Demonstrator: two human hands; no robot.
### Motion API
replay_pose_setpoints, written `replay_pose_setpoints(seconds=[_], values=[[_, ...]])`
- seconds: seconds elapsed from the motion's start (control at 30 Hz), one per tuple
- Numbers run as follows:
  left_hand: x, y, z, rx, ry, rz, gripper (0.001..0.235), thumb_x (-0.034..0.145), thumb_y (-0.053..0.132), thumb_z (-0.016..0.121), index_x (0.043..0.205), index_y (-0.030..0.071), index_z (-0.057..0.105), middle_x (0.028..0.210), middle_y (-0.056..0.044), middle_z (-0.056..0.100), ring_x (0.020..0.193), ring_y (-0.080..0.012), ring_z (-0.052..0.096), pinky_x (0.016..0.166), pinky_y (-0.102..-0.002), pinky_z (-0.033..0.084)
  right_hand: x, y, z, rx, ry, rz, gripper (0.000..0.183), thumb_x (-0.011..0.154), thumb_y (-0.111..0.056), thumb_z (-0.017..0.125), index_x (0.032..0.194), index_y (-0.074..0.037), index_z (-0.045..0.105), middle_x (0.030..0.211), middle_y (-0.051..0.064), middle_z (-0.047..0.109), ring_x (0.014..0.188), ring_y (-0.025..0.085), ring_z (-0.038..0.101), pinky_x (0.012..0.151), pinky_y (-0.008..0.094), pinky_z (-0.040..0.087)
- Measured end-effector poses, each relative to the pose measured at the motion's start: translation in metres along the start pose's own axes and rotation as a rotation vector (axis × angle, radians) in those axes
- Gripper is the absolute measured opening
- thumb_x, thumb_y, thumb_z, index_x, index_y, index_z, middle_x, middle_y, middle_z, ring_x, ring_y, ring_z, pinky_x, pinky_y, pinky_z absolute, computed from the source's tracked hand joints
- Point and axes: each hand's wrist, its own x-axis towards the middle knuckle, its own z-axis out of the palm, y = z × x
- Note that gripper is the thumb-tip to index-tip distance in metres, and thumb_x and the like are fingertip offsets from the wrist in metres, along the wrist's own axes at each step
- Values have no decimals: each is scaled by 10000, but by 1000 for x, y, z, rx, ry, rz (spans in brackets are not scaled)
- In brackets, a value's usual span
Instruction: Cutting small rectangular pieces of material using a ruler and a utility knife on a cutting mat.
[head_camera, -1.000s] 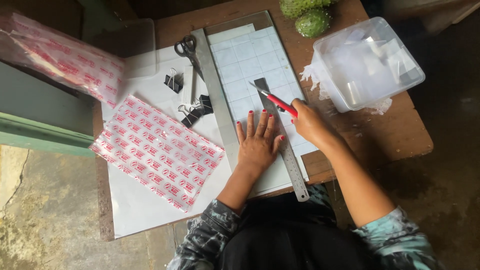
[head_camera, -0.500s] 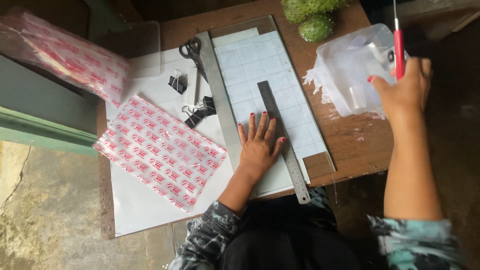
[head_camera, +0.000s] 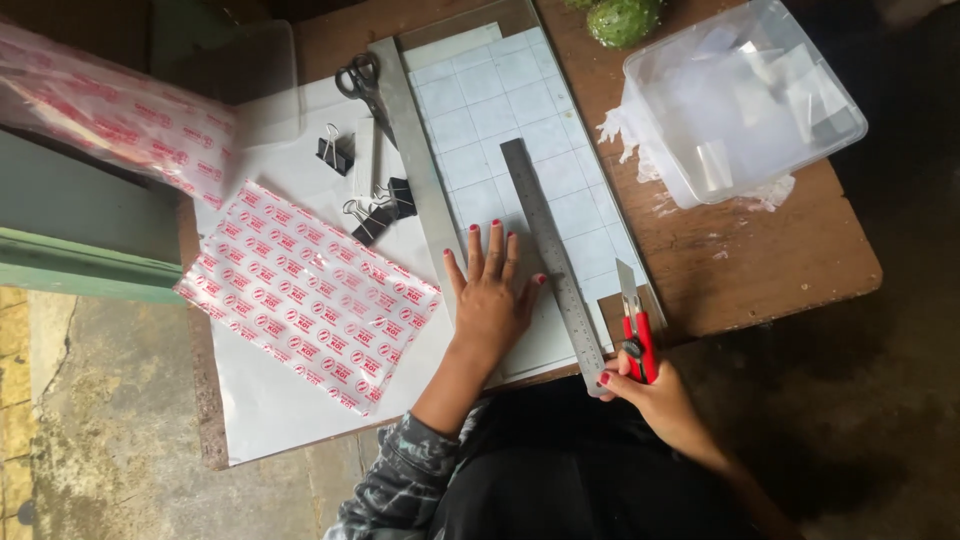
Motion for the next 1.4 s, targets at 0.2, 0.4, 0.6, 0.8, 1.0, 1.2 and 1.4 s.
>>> replay_pose_setpoints(seconds=[0.2, 0.4, 0.6, 0.8, 1.0, 1.2, 1.4], values=[[-1, -2, 13, 72, -187, -57, 742, 1018, 583, 378, 1596, 121, 320, 1706, -94, 195, 1575, -394, 84, 1207, -713, 27, -21, -49, -6, -7, 43, -190, 238, 817, 16, 763, 807, -80, 545, 910, 175, 743, 798, 288, 771, 816, 373, 642], [10, 16, 32, 45, -117, -11, 772, 1021, 624, 384, 1605, 124, 322, 1715, -86, 172, 1572, -408, 126, 1214, -695, 125, -45, -79, -51, -21, 226, -481, 286, 821, 93, 726, 898, -98, 527, 1003, 173, 681, 906, 235, 718, 901, 315, 623], [28, 39, 13, 34, -393, -81, 779, 1022, 625, 234, 1626, 135, 197, 1725, -67, 29, 1574, -377, -27, 1219, -670, 16, -61, -100, -71, -35, 360, -476, 282, 887, 116, 681, 866, -63, 464, 1046, 218, 604, 944, 253, 663, 873, 380, 662], [22, 41, 32, 49, -208, -47, 775, 1022, 628, 340, 1607, 122, 285, 1717, -85, 134, 1574, -389, 75, 1207, -691, 125, -59, -101, -68, -64, 343, -493, 295, 881, 95, 693, 838, -79, 459, 994, 197, 595, 959, 283, 676, 830, 426, 682], [22, 43, 34, 72, -197, -35, 773, 1026, 623, 347, 1607, 114, 294, 1719, -94, 120, 1575, -399, 70, 1203, -697, 137, -60, -103, -62, -45, 372, -445, 295, 890, 86, 688, 812, -69, 449, 1002, 208, 580, 966, 281, 660, 809, 431, 678], [25, 48, 22, 32, -300, -50, 779, 1037, 622, 279, 1624, 113, 219, 1723, -95, 57, 1573, -401, 11, 1211, -689, 79, -57, -98, -60, -1, 361, -443, 268, 901, 75, 677, 875, -83, 461, 1050, 236, 634, 910, 324, 695, 845, 424, 653], [22, 50, 34, 23, -206, -41, 783, 1029, 629, 343, 1613, 112, 271, 1722, -90, 109, 1576, -401, 70, 1207, -704, 121, -57, -98, -57, 34, 325, -447, 261, 902, 71, 670, 881, -83, 461, 1027, 234, 641, 888, 331, 702, 826, 429, 656]])
